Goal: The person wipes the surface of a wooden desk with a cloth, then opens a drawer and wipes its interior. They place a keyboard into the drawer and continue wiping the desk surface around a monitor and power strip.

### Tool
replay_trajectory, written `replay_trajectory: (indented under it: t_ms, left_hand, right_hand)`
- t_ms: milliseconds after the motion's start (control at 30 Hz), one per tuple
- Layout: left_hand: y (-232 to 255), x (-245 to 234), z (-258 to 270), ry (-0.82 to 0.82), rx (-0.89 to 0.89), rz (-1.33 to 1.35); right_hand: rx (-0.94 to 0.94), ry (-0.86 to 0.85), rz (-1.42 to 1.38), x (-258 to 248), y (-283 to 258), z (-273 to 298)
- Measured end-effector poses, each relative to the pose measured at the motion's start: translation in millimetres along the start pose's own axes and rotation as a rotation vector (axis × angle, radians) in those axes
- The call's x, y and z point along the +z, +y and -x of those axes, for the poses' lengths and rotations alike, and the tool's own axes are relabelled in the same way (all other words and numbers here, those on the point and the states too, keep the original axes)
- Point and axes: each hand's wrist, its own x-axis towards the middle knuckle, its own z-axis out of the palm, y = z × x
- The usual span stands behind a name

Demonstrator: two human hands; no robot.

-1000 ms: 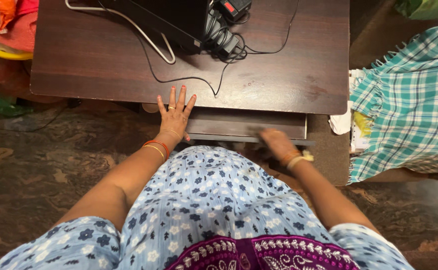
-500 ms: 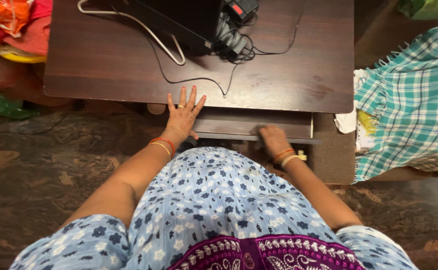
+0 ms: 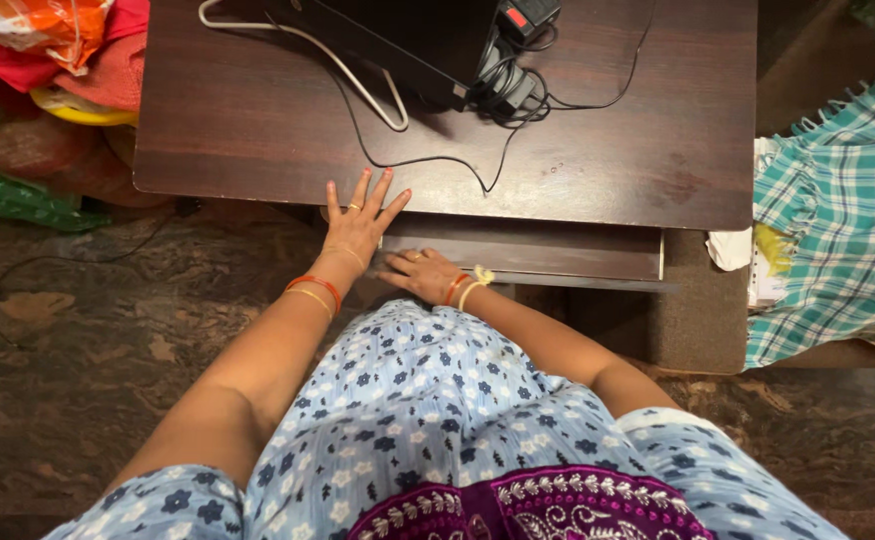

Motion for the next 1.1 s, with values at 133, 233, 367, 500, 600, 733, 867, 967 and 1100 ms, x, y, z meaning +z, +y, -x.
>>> replay_trajectory:
  t_ms: [133,233,367,500,600,733,867,967,1100]
  left_hand:
    - [3.7,-18.7,1.3,-0.139,0.011,-0.113]
    - [1.3,-38.5,4.0,-0.347,-0.008,0.138]
    - [2.1,-40.4,1.7,-0.296,-0.009,0.105]
    - [5.2,-36.6,-0.9,-0.321,-0.019,0.092]
    - [5.6,-36.9,-1.1,-0.346,-0.027,0.085]
    - [7.6,-37.8,0.8,-0.297,-0.032,0.064]
    - [7.2,-44.7,0.9,-0.346,-0.033,0.095]
    - [6.3,-51.4,1.8,-0.364,-0.030,0.104]
    - [10.3,-57.7,4.0,-0.382,-0.047,0.115]
  right_hand:
    - [0.286,-0.107,0.051,-23.0,-3.1,40.3]
    - [0.514,-0.056,-0.032,-47.4,-1.8,105.3]
    - [0.642,0.073,0.306,-56.6,37.7,221.9]
    - [1.053,-0.075,0.460,-43.0,88.4,343.1]
    - [1.168,-0.065,0.540,-32.1,107.7,371.3]
    - [1.252,-0.326,0.721,-12.5,86.9,311.5]
    - [1.019,-0.146,0.556,7.9,42.3,231.3]
    - [0.693,-0.036,0.196,17.5,38.0,175.3]
    - [0.306,0.046,-0.091,10.7,59.0,114.7]
